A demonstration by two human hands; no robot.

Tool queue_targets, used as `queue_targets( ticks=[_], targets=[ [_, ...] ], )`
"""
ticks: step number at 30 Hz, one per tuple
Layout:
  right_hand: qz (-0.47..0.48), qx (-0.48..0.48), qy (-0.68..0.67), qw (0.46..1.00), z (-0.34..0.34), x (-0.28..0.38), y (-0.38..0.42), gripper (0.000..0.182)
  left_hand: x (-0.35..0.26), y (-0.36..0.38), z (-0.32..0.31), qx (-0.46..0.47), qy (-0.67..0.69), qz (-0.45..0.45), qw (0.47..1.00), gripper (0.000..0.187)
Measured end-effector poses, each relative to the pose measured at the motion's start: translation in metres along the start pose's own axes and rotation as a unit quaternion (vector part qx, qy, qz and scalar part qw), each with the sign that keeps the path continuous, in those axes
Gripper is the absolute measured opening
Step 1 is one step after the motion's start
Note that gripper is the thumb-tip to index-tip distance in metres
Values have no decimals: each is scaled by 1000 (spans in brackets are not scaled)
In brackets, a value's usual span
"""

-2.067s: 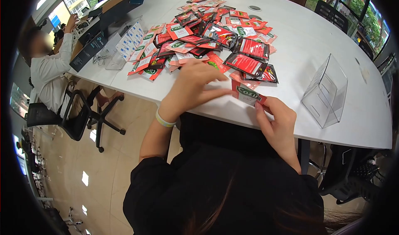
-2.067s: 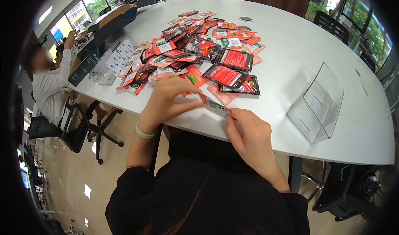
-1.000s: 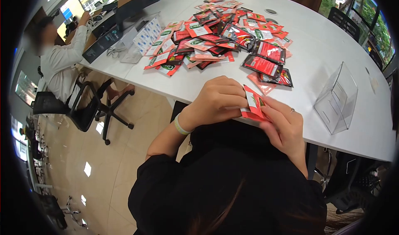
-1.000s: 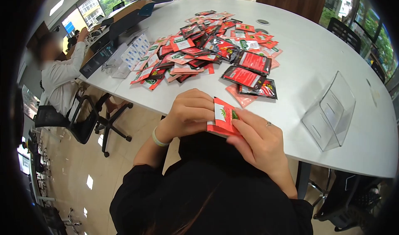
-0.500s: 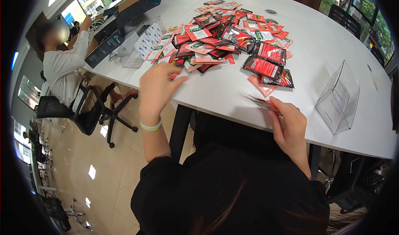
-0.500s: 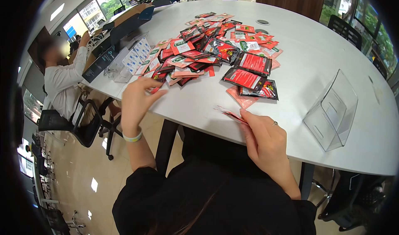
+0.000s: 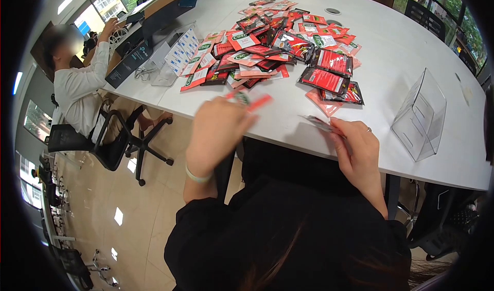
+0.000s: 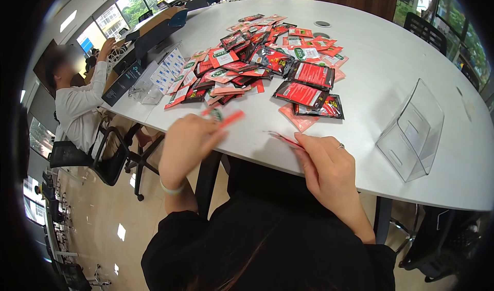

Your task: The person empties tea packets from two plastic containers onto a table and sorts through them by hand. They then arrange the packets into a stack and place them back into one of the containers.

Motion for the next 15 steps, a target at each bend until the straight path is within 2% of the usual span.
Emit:
queue_targets(
  ticks=[1, 3, 4, 6, 7, 9, 12, 15],
  targets=[
    [-1, 3, 0, 1000, 0, 0, 1, 25, -10, 1, 1, 2, 2, 1, 1000, 22],
    [-27, 6, 3, 1000, 2, -2, 1, 18, -37, 5, 9, -78, 99, -169, 978, 20],
    [-27, 9, 5, 1000, 3, -1, 2, 18, -39, 4, 8, -79, 103, -168, 977, 20],
    [-46, 7, -31, 998, 4, -3, 2, 15, -46, -1, 8, -68, 173, -230, 955, 19],
    [-45, 8, -28, 999, 5, -4, 1, 15, -47, -4, 5, -71, 174, -231, 955, 19],
    [-56, 43, -118, 991, 1, -5, 1, 17, -51, -8, -1, -115, 256, -261, 924, 19],
    [-50, 81, -86, 992, 2, -3, -2, 17, -63, -14, -10, -137, 283, -303, 900, 21],
    [-79, 55, -85, 992, 3, -3, -2, 17, -70, -18, -16, -150, 321, -298, 886, 24]
  ],
)
Point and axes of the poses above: each hand's wrist, its own y-axis away from the middle knuckle, its own z-axis out of the back of the hand, x = y × z, the point moved 4 cm from there along -y, towards the middle knuckle, and after that the axes turned 15 degrees about -y, right-handed, at the moved point
